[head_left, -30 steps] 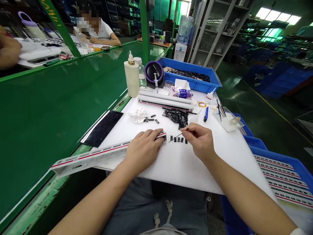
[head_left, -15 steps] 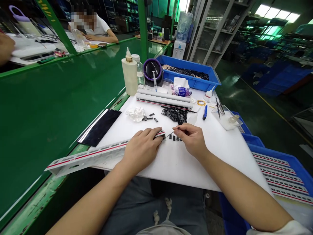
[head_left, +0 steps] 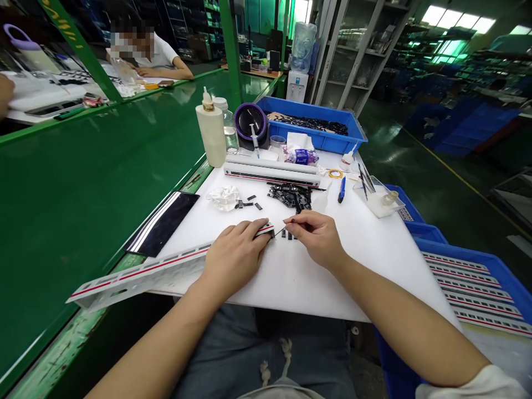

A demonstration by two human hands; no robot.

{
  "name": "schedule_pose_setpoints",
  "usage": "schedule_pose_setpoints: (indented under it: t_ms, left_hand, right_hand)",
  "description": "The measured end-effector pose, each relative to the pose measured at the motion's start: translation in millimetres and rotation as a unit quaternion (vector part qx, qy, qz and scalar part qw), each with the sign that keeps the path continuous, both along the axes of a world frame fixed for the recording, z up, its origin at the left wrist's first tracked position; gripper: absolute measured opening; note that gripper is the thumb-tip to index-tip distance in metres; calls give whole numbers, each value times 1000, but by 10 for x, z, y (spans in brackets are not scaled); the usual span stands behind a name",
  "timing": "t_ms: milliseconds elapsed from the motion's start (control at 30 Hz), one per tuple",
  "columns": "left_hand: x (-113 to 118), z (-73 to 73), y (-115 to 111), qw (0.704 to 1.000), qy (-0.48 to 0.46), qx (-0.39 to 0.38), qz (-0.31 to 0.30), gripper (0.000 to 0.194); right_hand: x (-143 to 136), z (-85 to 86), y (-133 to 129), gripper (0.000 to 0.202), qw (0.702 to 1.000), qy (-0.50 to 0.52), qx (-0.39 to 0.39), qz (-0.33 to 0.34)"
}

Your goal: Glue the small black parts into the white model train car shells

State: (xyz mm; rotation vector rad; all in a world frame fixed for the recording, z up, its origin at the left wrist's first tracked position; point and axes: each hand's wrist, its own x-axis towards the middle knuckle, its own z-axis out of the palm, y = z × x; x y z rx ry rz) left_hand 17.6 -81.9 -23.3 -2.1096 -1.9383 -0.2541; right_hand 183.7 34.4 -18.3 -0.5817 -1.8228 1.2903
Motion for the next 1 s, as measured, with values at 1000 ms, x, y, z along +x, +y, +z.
schedule_pose_setpoints:
  t_ms: [1000]
  left_hand:
    - [-1, 16, 47, 999, 36, -20, 3, 31]
  right_hand:
    - [1465, 204, 1482, 26, 734, -92, 222, -636]
